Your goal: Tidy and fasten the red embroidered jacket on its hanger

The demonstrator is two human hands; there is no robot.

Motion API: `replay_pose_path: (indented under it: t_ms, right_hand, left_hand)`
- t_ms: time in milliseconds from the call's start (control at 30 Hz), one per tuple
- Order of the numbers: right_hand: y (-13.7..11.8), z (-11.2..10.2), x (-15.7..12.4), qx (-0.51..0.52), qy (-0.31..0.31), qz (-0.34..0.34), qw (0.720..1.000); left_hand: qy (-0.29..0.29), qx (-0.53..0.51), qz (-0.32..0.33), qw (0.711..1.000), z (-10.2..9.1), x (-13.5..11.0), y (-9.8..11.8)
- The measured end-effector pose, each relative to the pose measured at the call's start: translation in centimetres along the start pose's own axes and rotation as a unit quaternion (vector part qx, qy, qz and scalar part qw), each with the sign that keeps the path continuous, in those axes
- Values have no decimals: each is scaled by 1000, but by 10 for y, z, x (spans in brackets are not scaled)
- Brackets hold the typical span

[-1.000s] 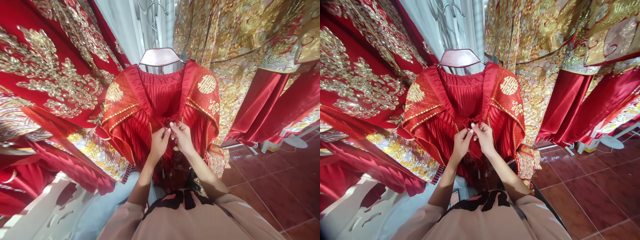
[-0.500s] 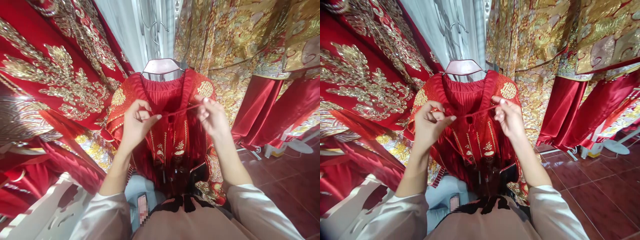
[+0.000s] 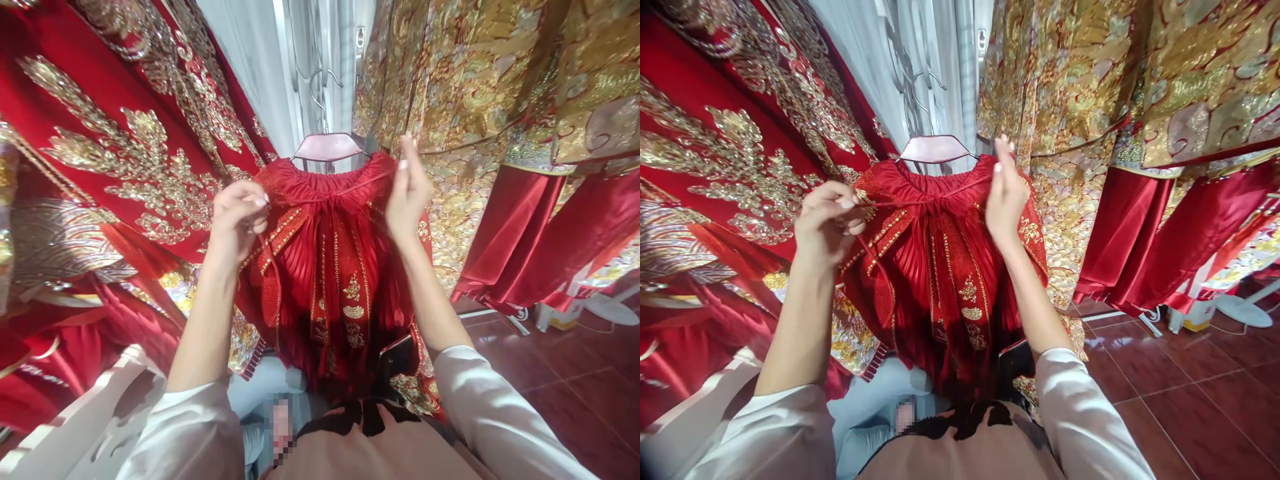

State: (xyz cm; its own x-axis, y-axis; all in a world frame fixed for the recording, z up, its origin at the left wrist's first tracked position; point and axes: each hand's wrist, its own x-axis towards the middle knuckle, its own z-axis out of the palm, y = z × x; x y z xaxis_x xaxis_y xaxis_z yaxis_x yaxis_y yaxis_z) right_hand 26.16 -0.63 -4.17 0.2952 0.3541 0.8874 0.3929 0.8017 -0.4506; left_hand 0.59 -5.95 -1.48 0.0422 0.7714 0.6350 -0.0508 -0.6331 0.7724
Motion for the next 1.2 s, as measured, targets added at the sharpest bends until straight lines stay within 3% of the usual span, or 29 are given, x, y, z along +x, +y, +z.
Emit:
replay_pose_path:
  t_ms: [67,167,267,400,467,533,567,633,700,733,800,833,900,933,1033,1133,1200]
  right_hand:
    - [4,8,-4,-130,-107,-54,984]
    - [9,9,-9,-221,-217,-109,945]
    - [3,4,-12,-248,-226,-136,932]
    - [-18,0,-16,-234,-184,-99,950]
    - [-25,0,-17,-179,-195,-28,964]
    - [-25,0,-16,-80,-249,104,960]
    - [-23,-2,-14,-23,-284,185,941]
    - [-18,-5,-8,66,-349,327,876]
    - [-14,-9,-3,103,-418,388,815]
    - [-13,-10,-1,116,-453,389,794]
    - [-13,-9,2,154,-490,358,780]
    - [-13,-7,2,175,-483,334,790]
    - [-12,1,0,189,-429,265,842]
    - [-11,5,-2,173,-399,220,874]
    - [-4,17,-10,62,-345,49,935]
    - [5,22,-15,-46,-344,-106,932]
    - [8,24,-16,-77,-337,-172,922]
  left_hand:
    - [-27,139,47,989,-8,-6,2]
    - [-64,395,61,914,-17,-13,3]
    - [-25,510,89,855,-20,-14,-5]
    - [100,535,151,825,-16,-6,-28]
    - [159,514,165,827,-11,0,-40]
    - [212,474,171,837,-3,9,-51]
    - [232,450,172,845,1,14,-55]
    - [262,390,172,866,12,25,-60]
    - [255,309,166,901,24,32,-61]
    - [221,263,153,927,30,35,-60]
    - [89,188,99,973,41,36,-55]
    - [11,166,64,984,46,35,-52]
    - [-103,151,8,983,52,33,-47]
    - [-127,153,-6,980,54,33,-45]
    - [-122,167,-1,978,58,31,-44]
    - [-102,191,14,976,59,31,-47]
    - [-104,206,18,973,59,29,-50]
